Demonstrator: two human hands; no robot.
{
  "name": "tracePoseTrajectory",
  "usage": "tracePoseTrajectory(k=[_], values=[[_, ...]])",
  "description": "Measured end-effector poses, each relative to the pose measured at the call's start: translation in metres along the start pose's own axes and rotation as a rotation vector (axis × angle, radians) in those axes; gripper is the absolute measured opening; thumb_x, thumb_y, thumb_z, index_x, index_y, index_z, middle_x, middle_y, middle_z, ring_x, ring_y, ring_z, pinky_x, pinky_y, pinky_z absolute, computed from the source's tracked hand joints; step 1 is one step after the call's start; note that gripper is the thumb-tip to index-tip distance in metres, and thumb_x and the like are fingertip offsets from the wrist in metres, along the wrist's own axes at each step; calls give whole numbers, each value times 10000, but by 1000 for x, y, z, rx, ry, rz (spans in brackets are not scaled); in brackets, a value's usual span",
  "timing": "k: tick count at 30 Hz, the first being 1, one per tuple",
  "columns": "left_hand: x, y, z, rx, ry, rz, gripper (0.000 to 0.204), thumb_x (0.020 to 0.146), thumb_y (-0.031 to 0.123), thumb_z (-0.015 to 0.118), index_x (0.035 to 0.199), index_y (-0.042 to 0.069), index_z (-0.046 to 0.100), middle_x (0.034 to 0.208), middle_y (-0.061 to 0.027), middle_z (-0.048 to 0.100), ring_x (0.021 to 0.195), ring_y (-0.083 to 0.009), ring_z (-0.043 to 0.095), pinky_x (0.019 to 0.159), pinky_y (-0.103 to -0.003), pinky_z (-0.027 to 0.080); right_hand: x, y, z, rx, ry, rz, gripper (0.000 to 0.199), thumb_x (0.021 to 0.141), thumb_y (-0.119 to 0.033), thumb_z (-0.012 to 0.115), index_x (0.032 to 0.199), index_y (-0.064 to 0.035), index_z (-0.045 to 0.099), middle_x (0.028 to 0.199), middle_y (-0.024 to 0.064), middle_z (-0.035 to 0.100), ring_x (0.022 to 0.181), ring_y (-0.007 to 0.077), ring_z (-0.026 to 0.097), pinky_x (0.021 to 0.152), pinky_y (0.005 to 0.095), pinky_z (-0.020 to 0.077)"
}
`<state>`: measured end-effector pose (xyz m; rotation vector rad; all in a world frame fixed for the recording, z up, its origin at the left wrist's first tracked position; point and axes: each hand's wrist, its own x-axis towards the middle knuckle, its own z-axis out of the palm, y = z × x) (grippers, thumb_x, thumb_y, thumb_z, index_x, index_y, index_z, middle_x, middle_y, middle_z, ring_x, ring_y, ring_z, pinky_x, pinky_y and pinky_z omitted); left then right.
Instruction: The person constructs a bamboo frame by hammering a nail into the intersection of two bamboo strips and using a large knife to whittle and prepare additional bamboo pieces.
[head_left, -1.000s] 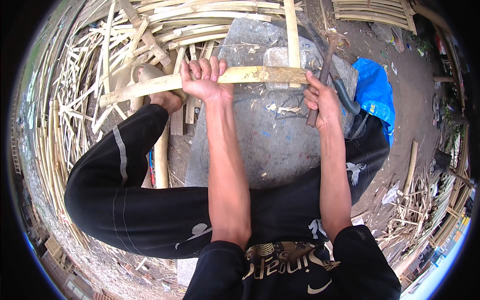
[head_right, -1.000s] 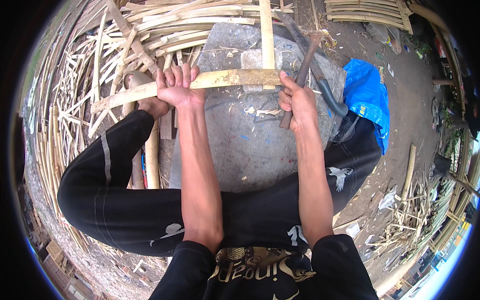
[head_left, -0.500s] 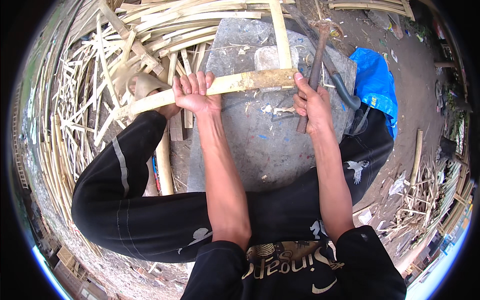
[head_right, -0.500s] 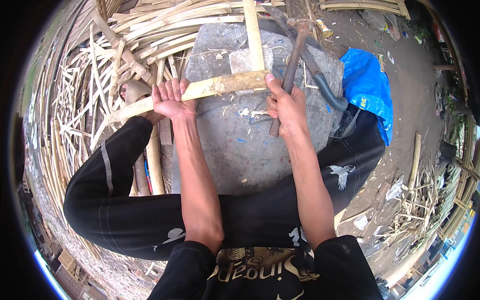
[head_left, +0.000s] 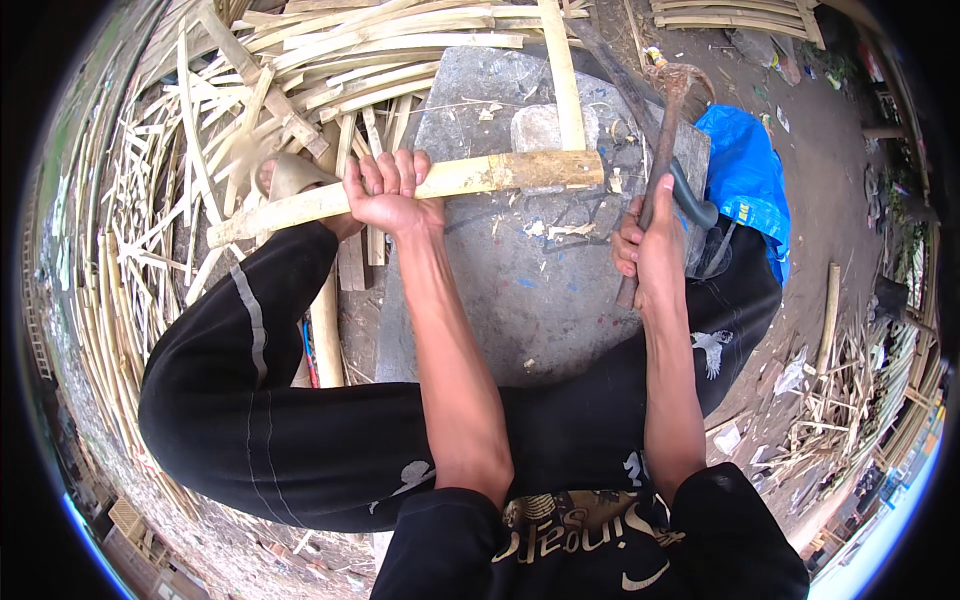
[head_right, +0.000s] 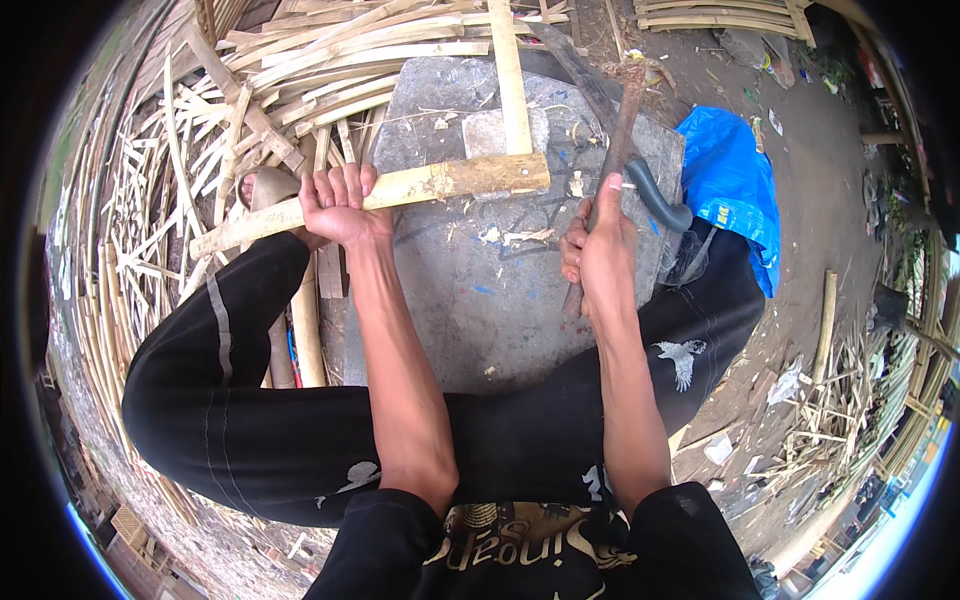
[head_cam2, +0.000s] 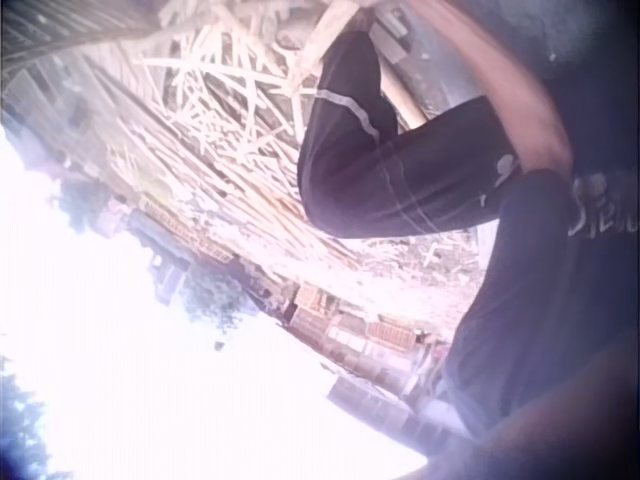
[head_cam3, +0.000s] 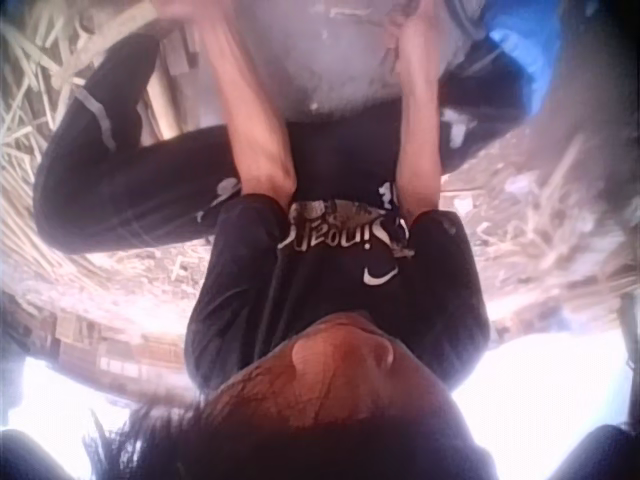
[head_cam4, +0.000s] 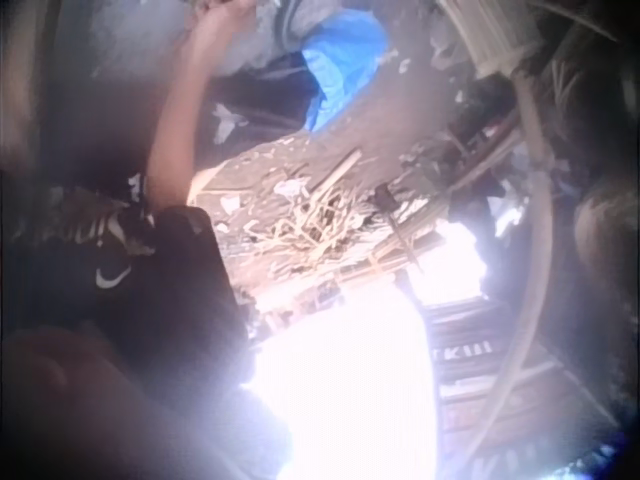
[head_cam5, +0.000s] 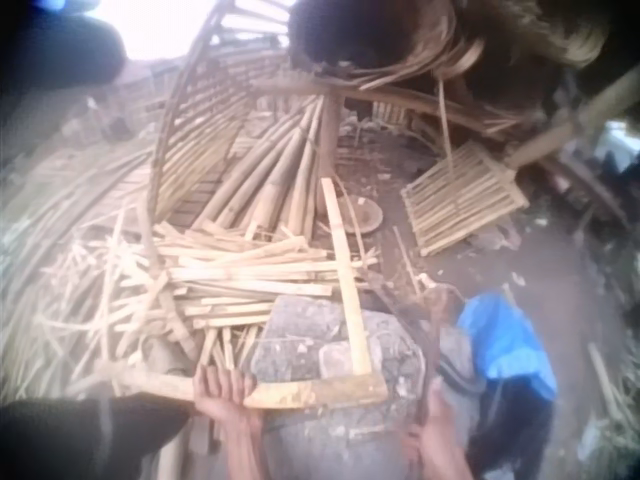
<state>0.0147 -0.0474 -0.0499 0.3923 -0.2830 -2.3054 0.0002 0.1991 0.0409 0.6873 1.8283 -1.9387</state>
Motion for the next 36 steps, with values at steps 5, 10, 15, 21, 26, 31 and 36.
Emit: tracePoseTrajectory(k=[5, 10, 15, 21, 26, 31, 36], values=[[-1, 0, 1, 31, -8, 5, 471, 1026, 361, 403, 607, 206, 255, 478, 52, 196, 398, -95, 174, 421, -264, 254, -67, 21, -70, -436, -76, -244, 526, 1084, -475, 400, 754, -69, 462, 565, -29, 389, 458, 46, 361, 414, 238, 270], [-2, -1, 10, 68, 54, -7, 453, 1020, 366, 408, 627, 190, 265, 490, 40, 198, 414, -101, 158, 440, -277, 235, -103, 39, -98, -755, -176, -270, 493, 1095, -403, 381, 784, -35, 484, 570, -11, 434, 490, 58, 450, 448, 244, 324], [-3, -5, 8, 54, 29, -6, 452, 1019, 364, 405, 627, 186, 266, 490, 36, 200, 417, -110, 156, 438, -279, 229, -116, 50, -113, -632, -202, -453, 469, 1084, -394, 418, 816, -20, 507, 564, 16, 458, 483, 105, 480, 459, 278, 359], [-4, -1, 9, 84, 16, 64, 458, 1014, 329, 367, 590, 203, 251, 482, 42, 175, 412, -115, 170, 427, -268, 231, -131, 47, -103, -548, -183, -401, 479, 1062, -402, 449, 838, 19, 497, 588, 13, 456, 481, 93, 463, 440, 260, 347], [-7, -5, 8, 45, 66, 36, 466, 1017, 323, 357, 582, 206, 239, 478, 42, 182, 409, -116, 174, 428, -265, 219, -111, 68, -93, -701, -127, -476, 426, 1068, -353, 454, 852, 11, 505, 568, 63, 463, 442, 191, 505, 438, 325, 382], [-7, -2, 2, 5, 69, 42, 443, 1021, 336, 371, 616, 197, 255, 485, 39, 186, 412, -114, 154, 427, -268, 232, -117, 70, -91, -599, -135, -452, 405, 1079, -339, 443, 898, 13, 524, 553, 92, 482, 452, 231, 537, 453, 361, 397], [-8, -5, -1, 36, 103, 42, 442, 1021, 335, 367, 617, 197, 255, 488, 39, 185, 411, -114, 157, 414, -278, 240, -89, 77, -85, -870, -91, -386, 488, 1069, -430, 439, 874, 10, 519, 593, -2, 477, 483, 75, 479, 436, 256, 366]])
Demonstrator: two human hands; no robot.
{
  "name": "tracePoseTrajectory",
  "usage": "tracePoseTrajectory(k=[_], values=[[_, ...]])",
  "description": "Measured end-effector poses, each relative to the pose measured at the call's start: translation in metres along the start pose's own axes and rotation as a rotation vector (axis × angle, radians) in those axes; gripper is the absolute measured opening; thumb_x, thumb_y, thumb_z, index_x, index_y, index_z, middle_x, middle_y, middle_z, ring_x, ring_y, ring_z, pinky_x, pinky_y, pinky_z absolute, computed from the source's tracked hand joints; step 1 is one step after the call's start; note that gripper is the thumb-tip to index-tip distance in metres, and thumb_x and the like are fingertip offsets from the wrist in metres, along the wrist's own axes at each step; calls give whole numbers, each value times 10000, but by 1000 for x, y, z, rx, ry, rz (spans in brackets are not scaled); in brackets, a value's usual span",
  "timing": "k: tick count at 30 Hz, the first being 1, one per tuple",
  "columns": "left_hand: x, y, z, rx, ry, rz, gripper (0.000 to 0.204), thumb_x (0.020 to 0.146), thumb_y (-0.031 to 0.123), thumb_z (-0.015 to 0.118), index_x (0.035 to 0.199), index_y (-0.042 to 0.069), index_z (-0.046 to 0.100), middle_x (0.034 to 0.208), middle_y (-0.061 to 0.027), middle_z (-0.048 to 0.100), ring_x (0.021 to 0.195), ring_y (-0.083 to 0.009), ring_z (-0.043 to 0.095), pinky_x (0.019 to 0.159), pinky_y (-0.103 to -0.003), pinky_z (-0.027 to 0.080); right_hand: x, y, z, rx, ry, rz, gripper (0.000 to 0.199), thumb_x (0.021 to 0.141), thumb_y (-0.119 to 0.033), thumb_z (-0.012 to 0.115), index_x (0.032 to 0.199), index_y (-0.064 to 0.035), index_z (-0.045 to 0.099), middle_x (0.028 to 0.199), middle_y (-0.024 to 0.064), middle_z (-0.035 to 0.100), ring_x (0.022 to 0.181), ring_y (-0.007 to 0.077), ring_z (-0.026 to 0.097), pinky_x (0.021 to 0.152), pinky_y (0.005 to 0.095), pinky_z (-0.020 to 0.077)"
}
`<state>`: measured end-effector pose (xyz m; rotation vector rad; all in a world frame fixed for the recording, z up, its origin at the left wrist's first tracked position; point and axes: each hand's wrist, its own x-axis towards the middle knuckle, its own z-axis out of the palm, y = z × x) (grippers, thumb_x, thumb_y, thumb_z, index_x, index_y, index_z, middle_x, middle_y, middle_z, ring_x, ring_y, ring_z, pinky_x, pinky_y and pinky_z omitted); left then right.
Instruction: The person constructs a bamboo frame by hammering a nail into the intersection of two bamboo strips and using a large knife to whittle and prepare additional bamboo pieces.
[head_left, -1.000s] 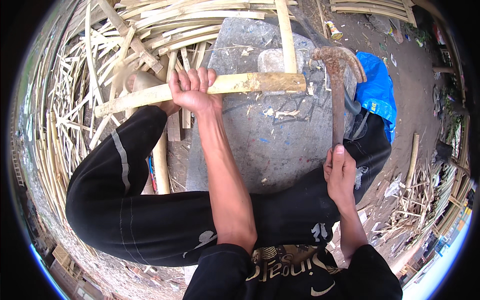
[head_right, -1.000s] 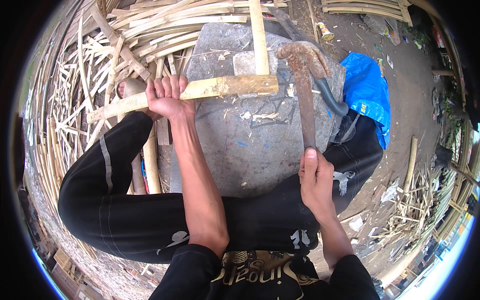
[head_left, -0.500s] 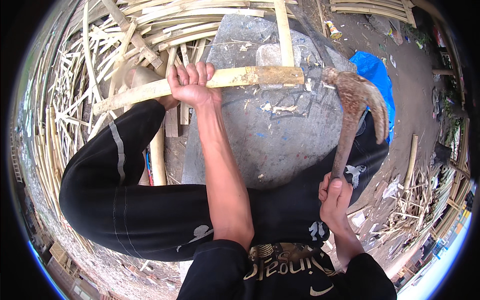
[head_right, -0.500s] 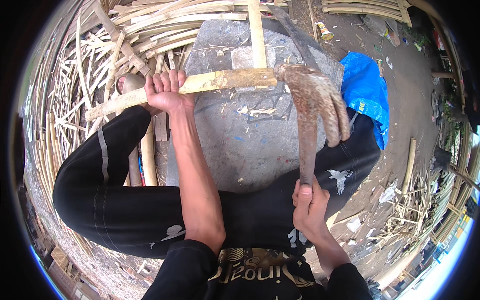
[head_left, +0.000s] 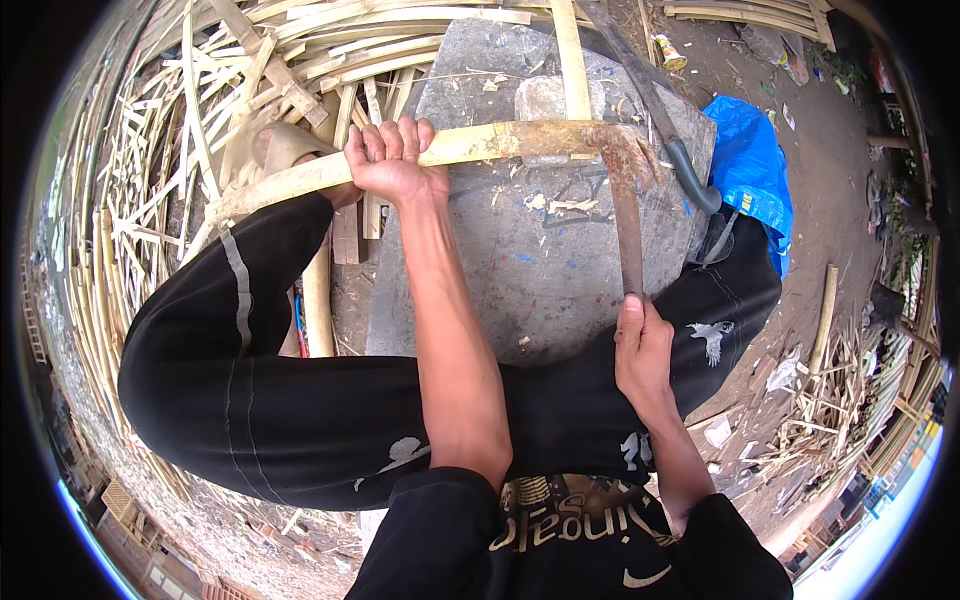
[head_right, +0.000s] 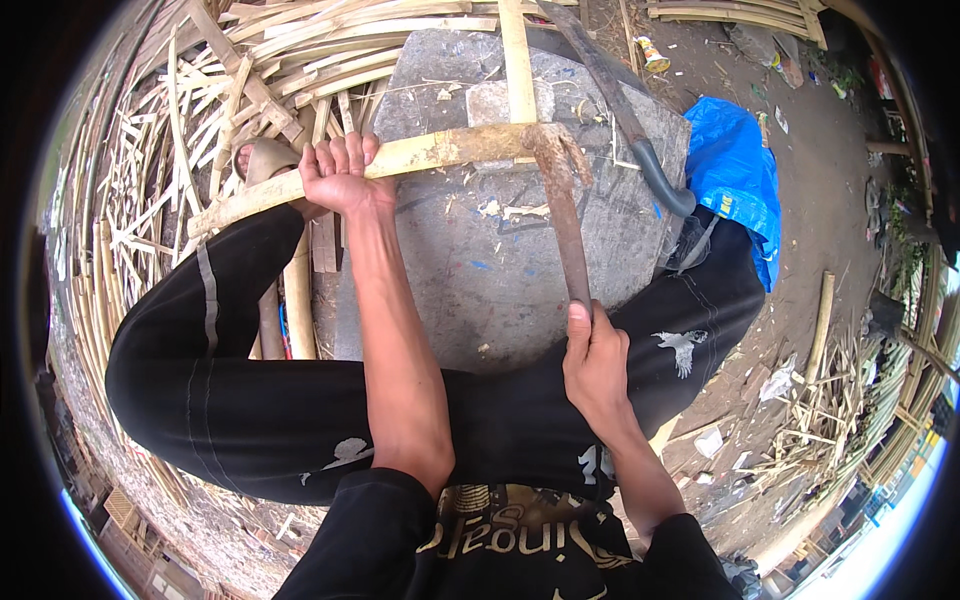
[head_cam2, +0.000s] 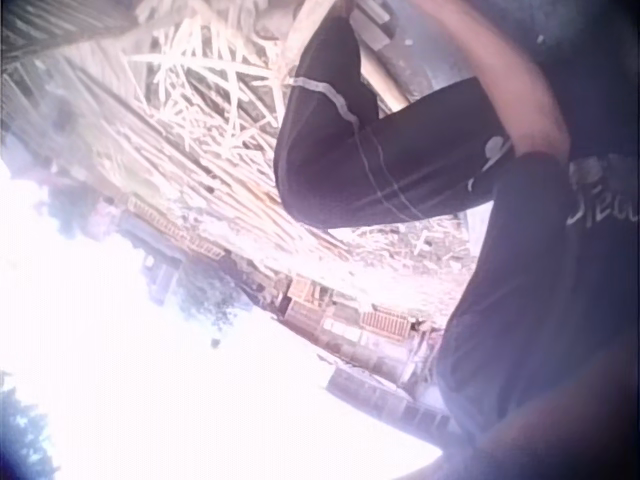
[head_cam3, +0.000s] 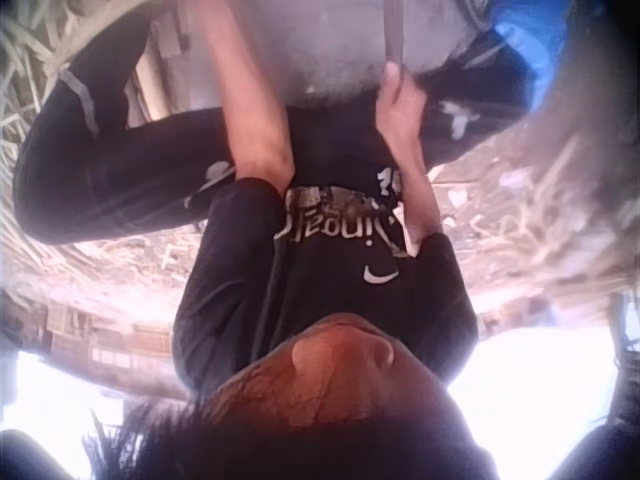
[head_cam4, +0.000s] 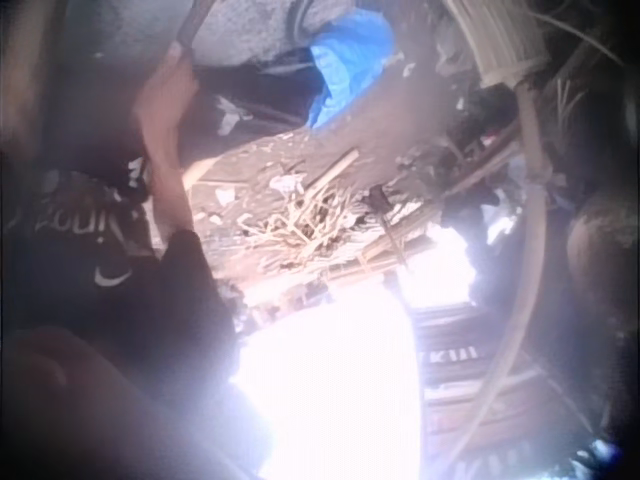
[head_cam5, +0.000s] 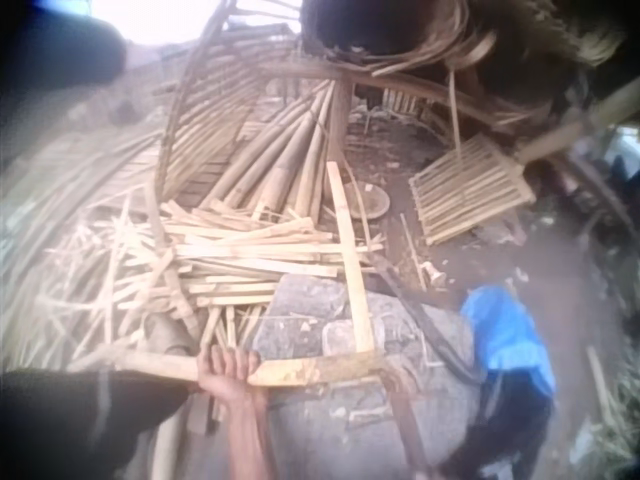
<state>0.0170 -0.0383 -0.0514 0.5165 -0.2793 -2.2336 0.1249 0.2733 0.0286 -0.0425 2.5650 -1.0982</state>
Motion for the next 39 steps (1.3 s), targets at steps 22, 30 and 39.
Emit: tracePoseTrajectory(k=[22, 30, 39], values=[[-2, 0, 11, 12, 46, 6, 450, 1000, 305, 374, 589, 206, 220, 488, 38, 178, 416, -116, 155, 416, -278, 246, -21, 7, -38, -182, 107, -292, 359, 1028, -285, 515, 946, 62, 559, 576, 149, 552, 492, 381, 605, 480, 427, 452], [1, 3, 10, -21, 9, -9, 438, 1001, 293, 377, 592, 199, 250, 482, 41, 191, 405, -111, 159, 420, -271, 240, 27, 24, -65, -569, 20, -664, 381, 945, -389, 677, 882, -31, 564, 659, 130, 626, 526, 330, 634, 491, 407, 499], [0, 0, 9, -10, -17, -28, 434, 994, 282, 378, 594, 198, 233, 487, 38, 181, 408, -116, 160, 427, -276, 245, 49, 17, -63, -706, 119, -700, 360, 925, -366, 709, 868, -55, 537, 662, 122, 615, 540, 335, 632, 490, 429, 489]])
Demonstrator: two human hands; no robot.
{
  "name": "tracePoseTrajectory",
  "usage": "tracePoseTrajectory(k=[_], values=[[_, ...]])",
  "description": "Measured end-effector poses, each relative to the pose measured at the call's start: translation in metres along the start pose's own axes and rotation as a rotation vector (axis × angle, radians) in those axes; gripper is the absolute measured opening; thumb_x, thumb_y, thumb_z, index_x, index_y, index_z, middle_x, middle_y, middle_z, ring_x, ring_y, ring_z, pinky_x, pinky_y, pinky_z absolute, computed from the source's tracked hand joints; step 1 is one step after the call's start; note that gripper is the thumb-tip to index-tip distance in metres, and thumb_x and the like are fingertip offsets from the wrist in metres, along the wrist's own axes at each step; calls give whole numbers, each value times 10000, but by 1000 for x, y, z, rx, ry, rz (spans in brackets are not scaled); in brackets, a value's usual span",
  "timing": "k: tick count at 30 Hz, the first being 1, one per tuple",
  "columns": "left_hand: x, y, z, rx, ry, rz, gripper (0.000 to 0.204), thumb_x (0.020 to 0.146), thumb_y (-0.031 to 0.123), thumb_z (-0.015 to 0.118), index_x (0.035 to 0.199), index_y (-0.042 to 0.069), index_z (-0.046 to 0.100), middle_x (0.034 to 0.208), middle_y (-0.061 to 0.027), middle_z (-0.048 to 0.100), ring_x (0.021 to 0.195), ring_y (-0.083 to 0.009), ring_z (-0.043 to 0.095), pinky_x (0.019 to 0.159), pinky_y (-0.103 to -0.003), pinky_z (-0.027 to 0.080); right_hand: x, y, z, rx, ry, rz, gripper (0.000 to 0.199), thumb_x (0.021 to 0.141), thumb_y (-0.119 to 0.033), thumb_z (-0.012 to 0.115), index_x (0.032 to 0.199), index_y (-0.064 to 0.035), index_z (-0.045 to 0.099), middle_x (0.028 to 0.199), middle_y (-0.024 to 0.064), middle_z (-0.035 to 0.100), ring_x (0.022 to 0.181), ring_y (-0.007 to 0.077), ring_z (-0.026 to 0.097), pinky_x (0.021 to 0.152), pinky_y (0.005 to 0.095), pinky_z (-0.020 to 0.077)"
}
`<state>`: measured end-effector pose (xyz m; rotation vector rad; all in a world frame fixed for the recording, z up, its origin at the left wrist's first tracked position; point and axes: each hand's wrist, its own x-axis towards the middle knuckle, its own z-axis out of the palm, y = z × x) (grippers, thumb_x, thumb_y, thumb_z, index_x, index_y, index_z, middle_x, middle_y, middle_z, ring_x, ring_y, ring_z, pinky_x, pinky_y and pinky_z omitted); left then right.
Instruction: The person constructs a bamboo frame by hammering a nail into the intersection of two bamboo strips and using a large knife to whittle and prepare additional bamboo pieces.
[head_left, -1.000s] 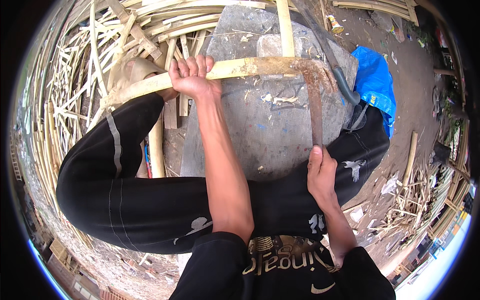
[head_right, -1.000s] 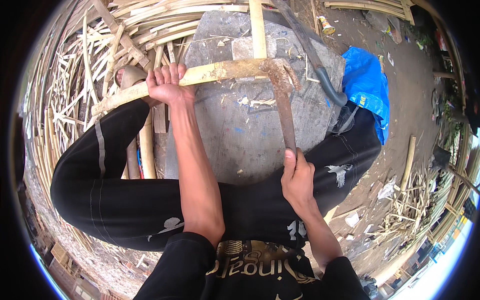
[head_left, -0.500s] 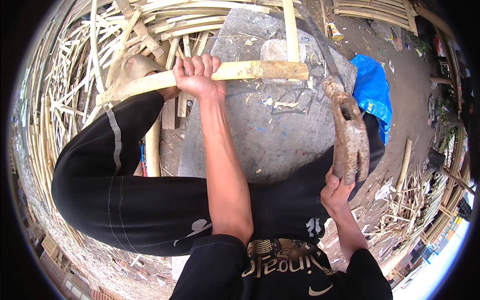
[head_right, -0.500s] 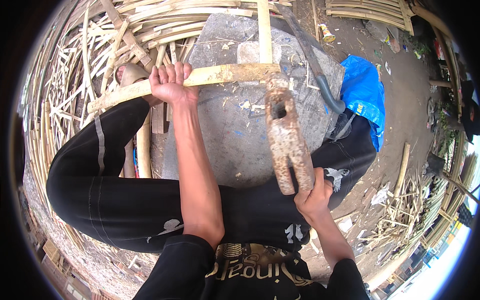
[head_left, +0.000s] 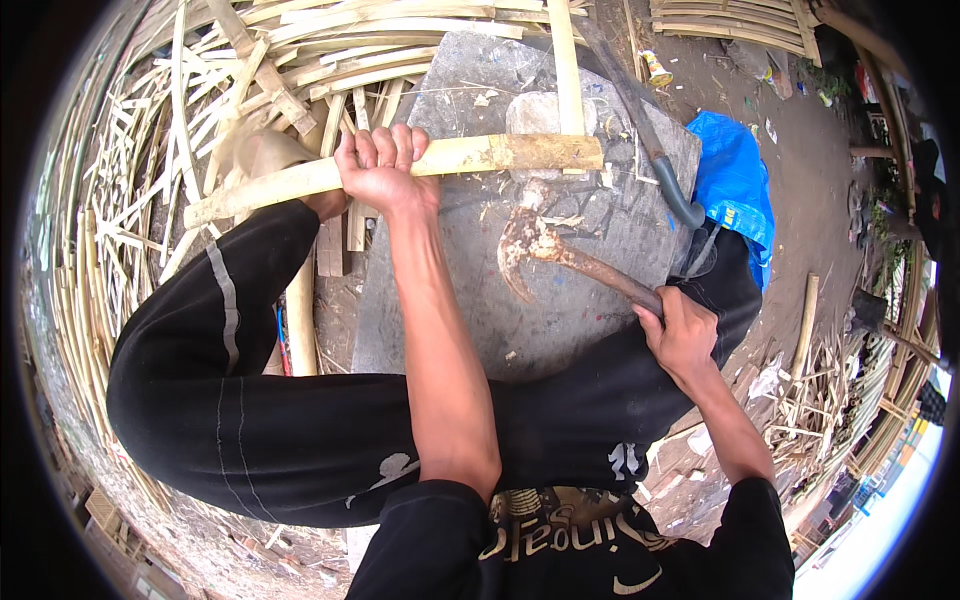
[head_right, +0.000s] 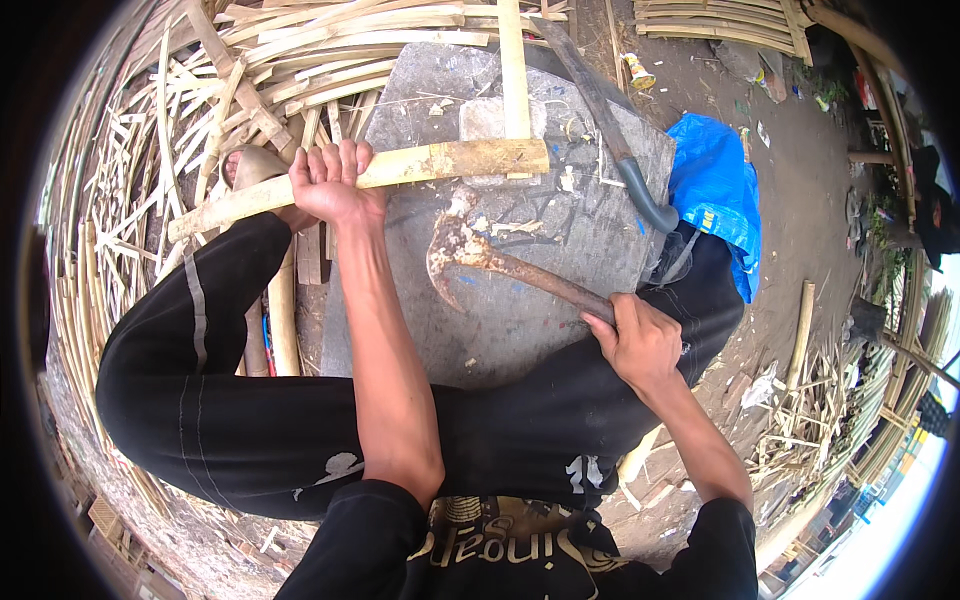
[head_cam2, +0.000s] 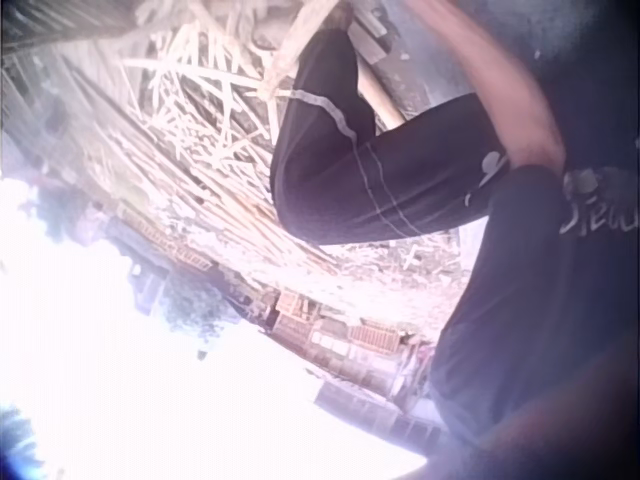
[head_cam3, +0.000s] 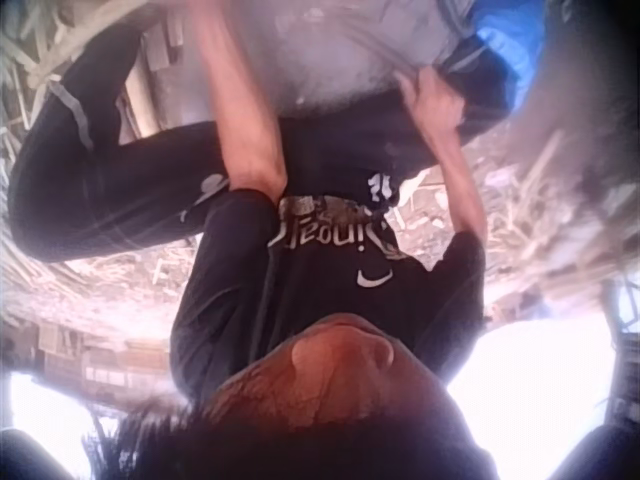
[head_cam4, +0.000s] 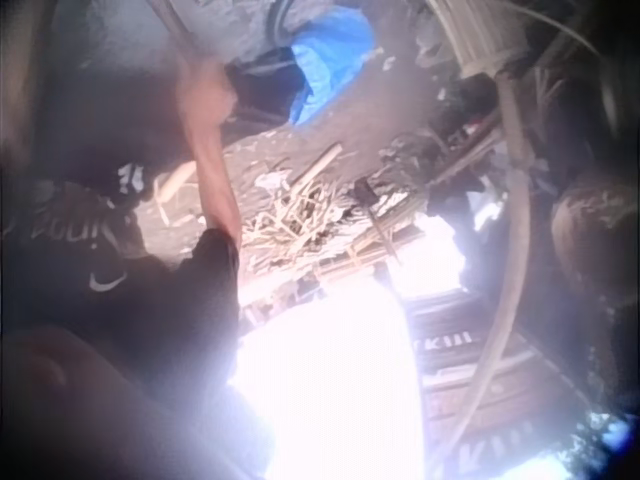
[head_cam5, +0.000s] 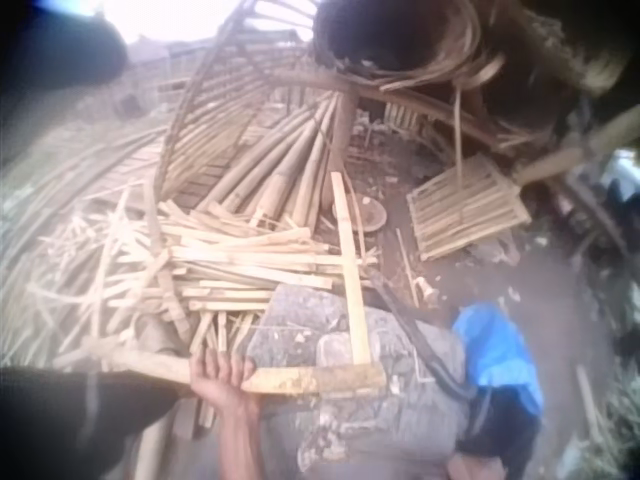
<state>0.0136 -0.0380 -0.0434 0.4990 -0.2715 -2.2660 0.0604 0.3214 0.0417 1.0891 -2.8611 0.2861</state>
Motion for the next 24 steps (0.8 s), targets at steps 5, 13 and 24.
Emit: tracePoseTrajectory(k=[5, 13, 24], values=[[2, -2, 3, -9, 23, 27, 430, 1003, 271, 351, 596, 193, 240, 487, 34, 188, 407, -121, 167, 428, -280, 254, -4, 8, 9, -76, -153, 269, 367, 881, -384, 747, 875, -62, 572, 667, 97, 609, 577, 306, 641, 521, 391, 501], [1, -3, 9, 62, 66, 10, 442, 1000, 274, 344, 584, 192, 219, 489, 26, 181, 421, -123, 166, 431, -284, 268, 12, 25, -6, -53, -25, 238, 351, 939, -349, 700, 858, -51, 533, 645, 131, 618, 511, 344, 607, 472, 436, 474], [1, -5, 11, 49, 115, 14, 425, 1002, 258, 329, 600, 197, 205, 500, 24, 166, 429, -139, 164, 429, -297, 251, 15, 30, -11, -117, -25, 24, 403, 928, -375, 706, 803, -72, 472, 652, 111, 605, 513, 314, 624, 442, 407, 480]])
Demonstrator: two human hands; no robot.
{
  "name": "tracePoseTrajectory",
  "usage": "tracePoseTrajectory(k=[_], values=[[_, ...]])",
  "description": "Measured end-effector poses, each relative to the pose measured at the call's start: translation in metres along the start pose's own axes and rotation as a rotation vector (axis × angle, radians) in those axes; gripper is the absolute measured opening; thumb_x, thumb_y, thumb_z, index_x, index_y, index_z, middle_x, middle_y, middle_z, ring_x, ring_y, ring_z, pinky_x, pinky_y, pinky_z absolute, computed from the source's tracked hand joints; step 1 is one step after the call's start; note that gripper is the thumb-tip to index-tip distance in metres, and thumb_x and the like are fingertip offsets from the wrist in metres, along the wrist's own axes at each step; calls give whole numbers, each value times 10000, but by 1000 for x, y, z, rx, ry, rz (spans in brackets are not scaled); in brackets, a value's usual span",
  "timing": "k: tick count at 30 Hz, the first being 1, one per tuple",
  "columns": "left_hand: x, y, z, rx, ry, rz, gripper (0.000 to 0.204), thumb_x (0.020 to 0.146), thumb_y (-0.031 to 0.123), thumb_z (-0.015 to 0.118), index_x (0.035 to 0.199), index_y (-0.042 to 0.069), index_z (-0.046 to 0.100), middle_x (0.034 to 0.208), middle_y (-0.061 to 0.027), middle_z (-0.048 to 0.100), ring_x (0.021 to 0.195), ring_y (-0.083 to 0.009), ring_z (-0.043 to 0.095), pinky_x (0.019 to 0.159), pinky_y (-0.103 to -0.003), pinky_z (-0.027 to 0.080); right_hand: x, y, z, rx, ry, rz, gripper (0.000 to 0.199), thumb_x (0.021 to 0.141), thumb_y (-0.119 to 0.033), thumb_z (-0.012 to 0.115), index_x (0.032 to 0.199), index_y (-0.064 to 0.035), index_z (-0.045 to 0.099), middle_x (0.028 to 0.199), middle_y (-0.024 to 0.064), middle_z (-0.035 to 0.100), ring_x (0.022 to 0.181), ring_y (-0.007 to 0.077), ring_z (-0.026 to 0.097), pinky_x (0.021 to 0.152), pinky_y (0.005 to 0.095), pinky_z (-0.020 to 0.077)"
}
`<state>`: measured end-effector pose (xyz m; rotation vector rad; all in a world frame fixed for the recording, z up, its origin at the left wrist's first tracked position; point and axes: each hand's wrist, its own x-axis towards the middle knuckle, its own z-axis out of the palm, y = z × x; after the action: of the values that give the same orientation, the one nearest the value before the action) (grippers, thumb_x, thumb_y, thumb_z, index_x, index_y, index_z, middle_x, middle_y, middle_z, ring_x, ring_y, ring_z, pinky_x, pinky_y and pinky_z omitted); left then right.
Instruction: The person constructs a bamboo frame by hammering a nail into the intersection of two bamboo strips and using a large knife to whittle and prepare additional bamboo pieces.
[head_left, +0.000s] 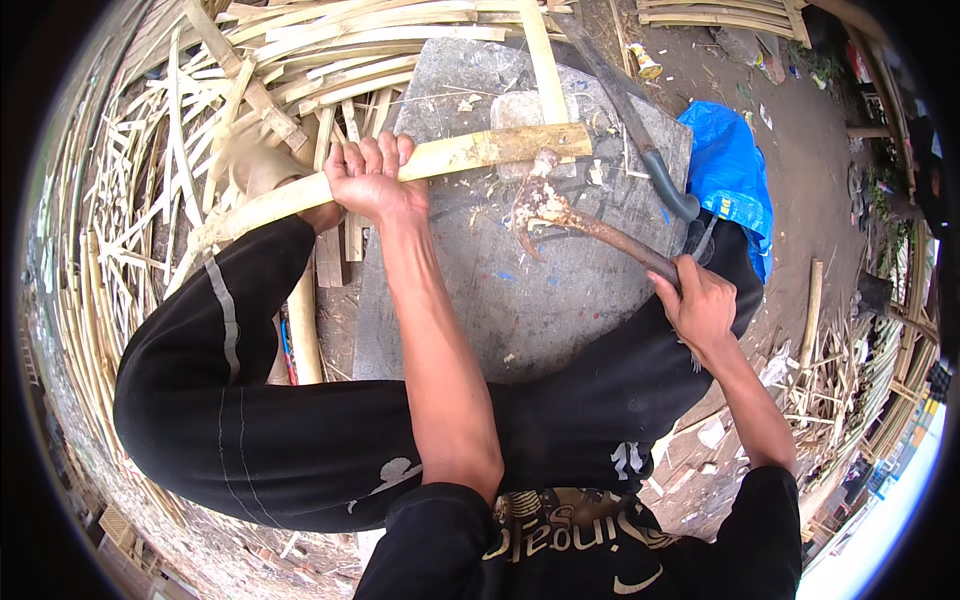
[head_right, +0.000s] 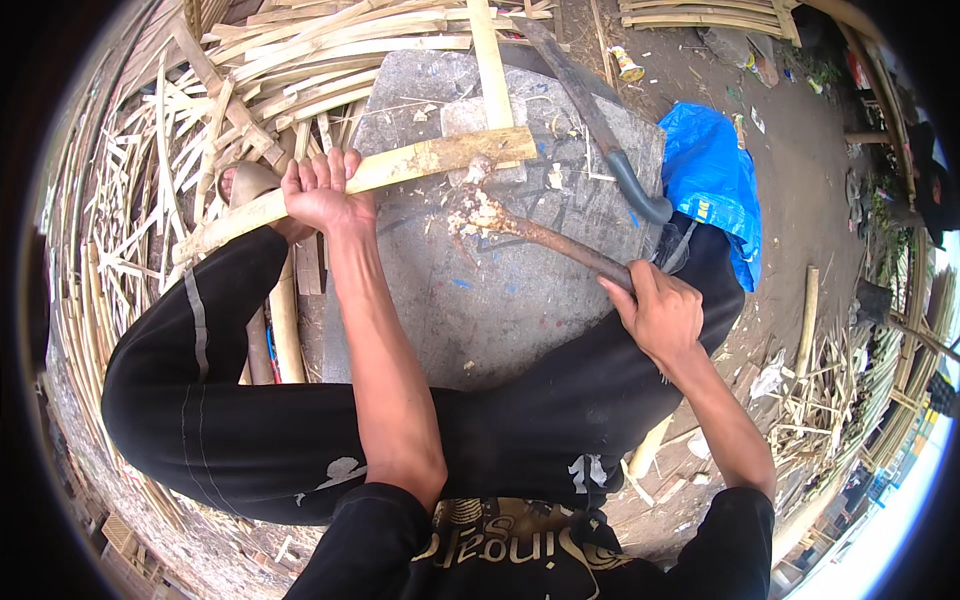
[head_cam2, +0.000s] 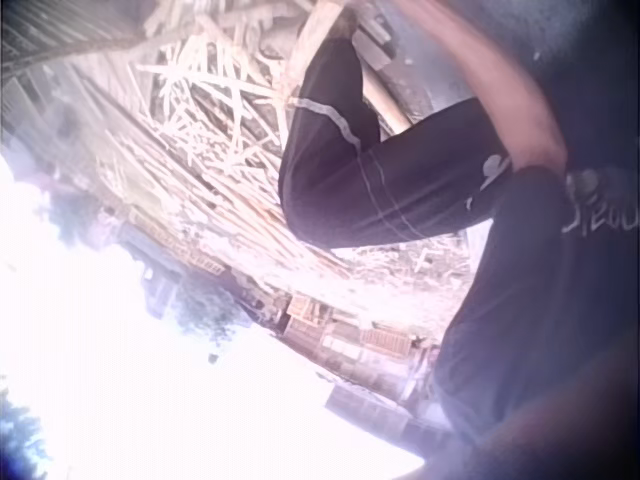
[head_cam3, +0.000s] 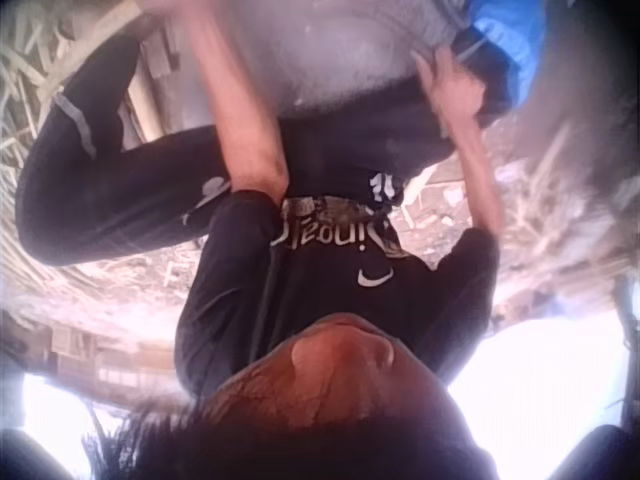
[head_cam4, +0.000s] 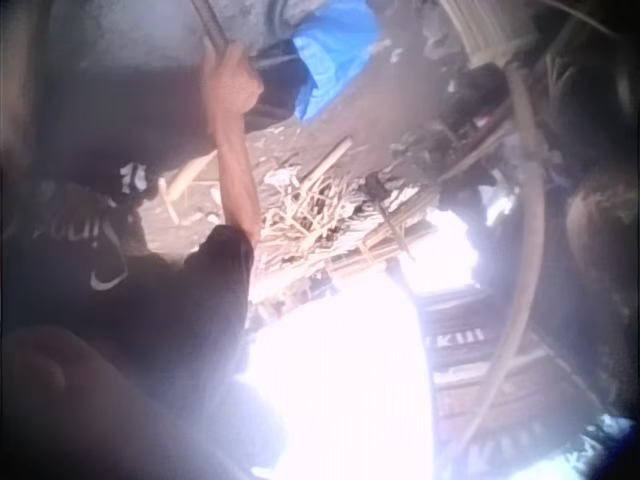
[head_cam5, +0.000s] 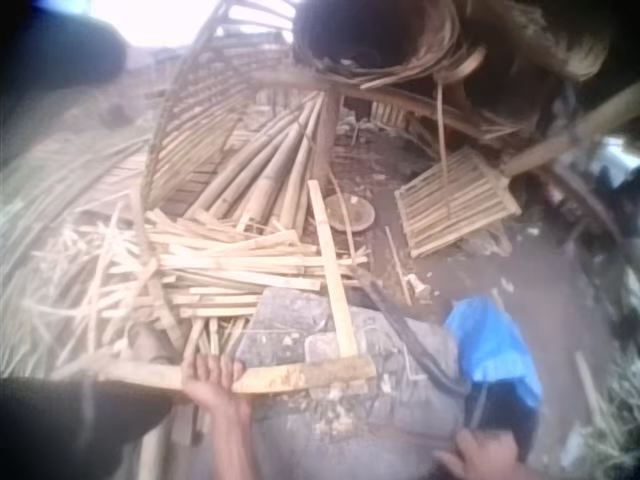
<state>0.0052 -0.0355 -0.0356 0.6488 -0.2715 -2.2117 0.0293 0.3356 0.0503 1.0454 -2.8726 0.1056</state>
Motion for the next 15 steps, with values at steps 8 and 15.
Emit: tracePoseTrajectory(k=[8, 15], values=[[6, -6, -4, -21, -79, -24, 432, 1000, 263, 317, 584, 197, 223, 486, 26, 181, 416, -130, 169, 428, -290, 265, 17, -1, 4, -59, -9, 102, 405, 887, -398, 738, 808, -67, 519, 629, 103, 581, 517, 319, 610, 473, 402, 482], [0, -4, -8, -71, -35, -40, 423, 1025, 289, 333, 624, 194, 239, 490, 27, 180, 422, -120, 155, 423, -278, 256, 9, 9, 1, -13, -23, 183, 341, 938, -322, 701, 844, -58, 506, 651, 139, 623, 538, 361, 634, 471, 450, 476]])
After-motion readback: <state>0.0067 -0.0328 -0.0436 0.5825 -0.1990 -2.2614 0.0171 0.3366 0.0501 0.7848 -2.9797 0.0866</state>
